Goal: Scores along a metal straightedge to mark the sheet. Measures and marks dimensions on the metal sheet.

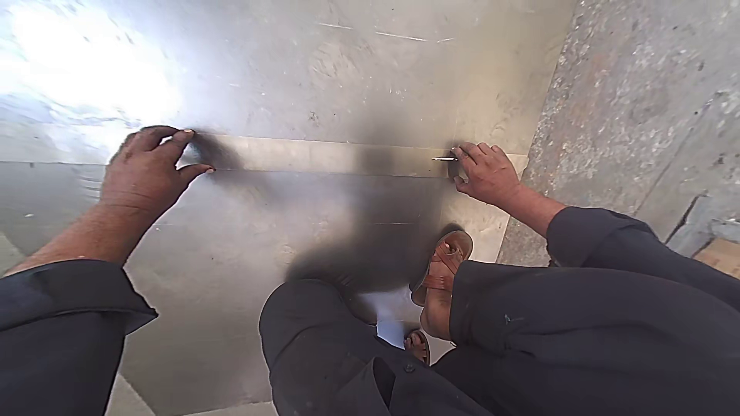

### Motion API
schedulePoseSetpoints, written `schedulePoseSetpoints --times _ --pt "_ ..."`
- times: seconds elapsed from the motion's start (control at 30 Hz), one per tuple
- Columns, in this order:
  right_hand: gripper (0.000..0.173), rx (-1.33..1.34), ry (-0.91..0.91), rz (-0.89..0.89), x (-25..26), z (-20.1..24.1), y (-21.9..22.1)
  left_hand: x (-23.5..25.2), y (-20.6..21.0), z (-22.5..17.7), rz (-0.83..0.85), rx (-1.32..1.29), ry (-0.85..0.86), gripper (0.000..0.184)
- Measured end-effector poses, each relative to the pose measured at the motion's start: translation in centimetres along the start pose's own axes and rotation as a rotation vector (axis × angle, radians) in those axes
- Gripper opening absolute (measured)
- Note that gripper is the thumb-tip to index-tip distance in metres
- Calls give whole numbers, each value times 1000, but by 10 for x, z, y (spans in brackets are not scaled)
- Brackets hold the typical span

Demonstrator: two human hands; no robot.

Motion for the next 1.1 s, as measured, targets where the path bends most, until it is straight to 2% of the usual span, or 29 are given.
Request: schedulePoseSetpoints --times 0.13,0.3,0.6,0.8,1.1 --pt "64 108 22 71 -5 4 -8 -7 -18 -34 28 -55 -7 52" --pt "67 70 23 52 1 7 -5 -11 -17 -23 -38 -15 -38 53" --pt "65 -29 38 45 1 10 -9 -10 -11 -21 20 40 -56 55" --pt "65 -24 60 94 2 12 -10 -10 -6 -14 -35 -28 -37 53" --pt "64 -54 42 55 2 12 -8 -9 -9 -13 -75 -90 -49 49"
Point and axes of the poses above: each hand's wrist, its own x-axis towards the middle knuckle, its own y-axis out of the palm, z = x × y, the point moved 4 cm from there along x, towards the middle knuckle, and after that the axes turned 12 degrees about z, right-handed, at the moved point
